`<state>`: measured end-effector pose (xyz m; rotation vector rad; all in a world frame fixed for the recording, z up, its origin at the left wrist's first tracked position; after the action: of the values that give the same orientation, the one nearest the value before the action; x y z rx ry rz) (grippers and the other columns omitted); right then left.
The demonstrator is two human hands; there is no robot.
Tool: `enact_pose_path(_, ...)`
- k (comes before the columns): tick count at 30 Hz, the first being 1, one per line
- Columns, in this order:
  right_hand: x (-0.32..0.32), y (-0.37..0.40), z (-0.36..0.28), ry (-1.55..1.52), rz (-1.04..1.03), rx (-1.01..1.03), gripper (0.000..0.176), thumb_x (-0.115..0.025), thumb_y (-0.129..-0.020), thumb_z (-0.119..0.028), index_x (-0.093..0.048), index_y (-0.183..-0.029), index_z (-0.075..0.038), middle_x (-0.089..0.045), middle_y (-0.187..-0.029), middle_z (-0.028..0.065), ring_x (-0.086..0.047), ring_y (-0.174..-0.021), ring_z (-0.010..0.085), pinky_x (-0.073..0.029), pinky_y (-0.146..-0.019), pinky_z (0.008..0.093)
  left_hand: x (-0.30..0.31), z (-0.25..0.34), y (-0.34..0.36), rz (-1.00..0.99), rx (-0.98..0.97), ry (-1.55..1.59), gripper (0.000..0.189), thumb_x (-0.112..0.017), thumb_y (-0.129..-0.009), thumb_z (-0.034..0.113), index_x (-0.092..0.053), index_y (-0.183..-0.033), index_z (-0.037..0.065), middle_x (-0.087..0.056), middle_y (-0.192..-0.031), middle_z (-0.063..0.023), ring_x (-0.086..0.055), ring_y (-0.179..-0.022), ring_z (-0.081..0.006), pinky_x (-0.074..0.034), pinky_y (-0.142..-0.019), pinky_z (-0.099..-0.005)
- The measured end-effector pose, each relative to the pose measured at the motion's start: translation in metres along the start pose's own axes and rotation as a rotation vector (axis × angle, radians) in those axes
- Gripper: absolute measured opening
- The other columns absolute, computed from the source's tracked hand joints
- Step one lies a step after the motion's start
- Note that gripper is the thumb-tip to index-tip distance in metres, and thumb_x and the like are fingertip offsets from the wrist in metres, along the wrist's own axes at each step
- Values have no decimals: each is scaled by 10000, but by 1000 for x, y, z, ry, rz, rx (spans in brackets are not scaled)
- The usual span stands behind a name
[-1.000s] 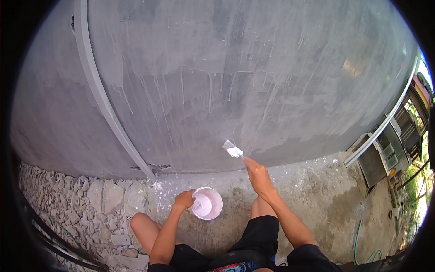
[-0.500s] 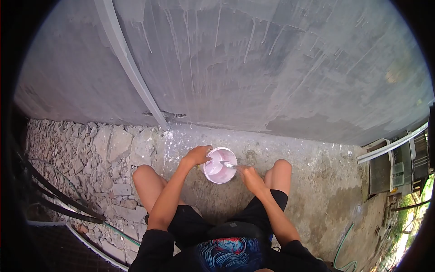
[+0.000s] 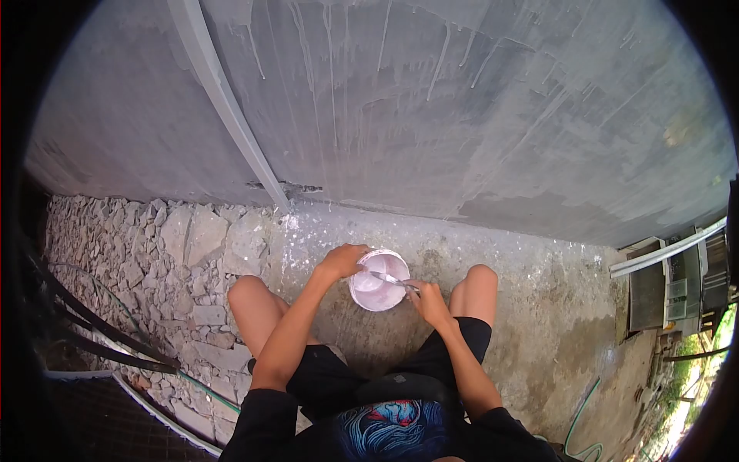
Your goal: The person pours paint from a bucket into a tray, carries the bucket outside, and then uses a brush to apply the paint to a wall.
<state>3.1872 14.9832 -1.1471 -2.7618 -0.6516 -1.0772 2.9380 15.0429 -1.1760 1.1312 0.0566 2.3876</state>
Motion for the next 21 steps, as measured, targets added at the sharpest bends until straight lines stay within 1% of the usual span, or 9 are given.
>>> enact_pose_path(2, 23, 6, 0, -218, 88, -193, 231, -611, -905, -33, -650, -1108, 71, -706, -780, 107, -689, -711, 142, -542, -657, 273, 4, -3, 3, 27, 129, -119, 509, -715, -795, 248, -567, -1272, 148, -662, -1135, -152, -625, -1058, -351, -507, -890, -453)
enact_pose_path(3, 33, 8, -1, -213, 90, -186, 231, -611, -905, -33, -650, -1108, 71, -706, -780, 107, -689, -711, 142, -542, -657, 273, 6, -2, 3, 35, 127, -119, 509, -715, -795, 248, -567, -1272, 148, -662, -1135, -152, -625, -1058, -351, -507, -890, -453)
enact_pose_path(6, 57, 14, 7, -566, 133, -317, 275, -655, -903, -63, -628, -1120, 104, -697, -819, 100, -688, -732, 125, -551, -652, 233, 9, -7, 4, 42, 200, -132, 518, -717, -792, 289, -566, -1267, 152, -658, -1118, -189, -618, -1062, -368, -502, -892, -467)
enact_pose_path(9, 74, 21, 2, -674, 170, -366, 291, -667, -902, -69, -620, -1137, 96, -688, -858, 101, -679, -715, 131, -558, -656, 237, 9, -15, 3, 33, 266, -206, 540, -693, -809, 321, -538, -1297, 151, -648, -1148, -183, -612, -1081, -364, -498, -901, -480)
enact_pose_path(11, 80, 23, -1, -720, 171, -386, 303, -672, -900, -72, -613, -1154, 84, -679, -859, 96, -667, -714, 127, -556, -664, 237, 11, -18, 6, 69, 288, -234, 440, -682, -829, 282, -568, -1220, 117, -660, -1116, -168, -629, -1059, -351, -513, -865, -482)
enact_pose_path(14, 82, 26, 0, -813, 184, -428, 315, -683, -896, -75, -610, -1165, 72, -673, -876, 93, -658, -715, 124, -559, -674, 236, 12, -25, 7, 85, 289, -235, 425, -675, -835, 277, -568, -1213, 115, -659, -1118, -165, -630, -1058, -351, -512, -868, -484)
enact_pose_path(16, 82, 27, -1, -911, 204, -475, 307, -687, -890, -64, -617, -1159, 66, -675, -892, 92, -655, -714, 118, -556, -670, 232, 9, -30, 6, 69, 308, -241, 477, -679, -828, 292, -551, -1257, 128, -652, -1137, -171, -623, -1074, -354, -512, -877, -479)
enact_pose_path(17, 83, 27, -3, -905, 208, -456, 307, -687, -890, -64, -617, -1159, 66, -675, -892, 92, -655, -714, 118, -556, -670, 232, 8, -31, 4, 46, 330, -247, 530, -682, -822, 307, -534, -1302, 141, -645, -1157, -178, -615, -1089, -356, -511, -886, -473)
enact_pose_path(21, 96, 25, -19, -1009, 254, -415, 291, -682, -892, -52, -624, -1151, 67, -675, -892, 90, -651, -705, 115, -546, -649, 235, 6, -29, 2, 38, 344, -275, 489, -671, -830, 296, -545, -1277, 142, -649, -1150, -171, -622, -1083, -349, -513, -883, -473)
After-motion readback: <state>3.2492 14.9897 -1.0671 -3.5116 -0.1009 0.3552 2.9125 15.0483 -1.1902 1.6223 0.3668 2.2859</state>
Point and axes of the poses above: each hand's wrist, its own y-axis away from the middle knuckle, its own x-axis out of the back of the hand, z = x × y, the point moved 3 cm from there along -y, towards the middle knuckle
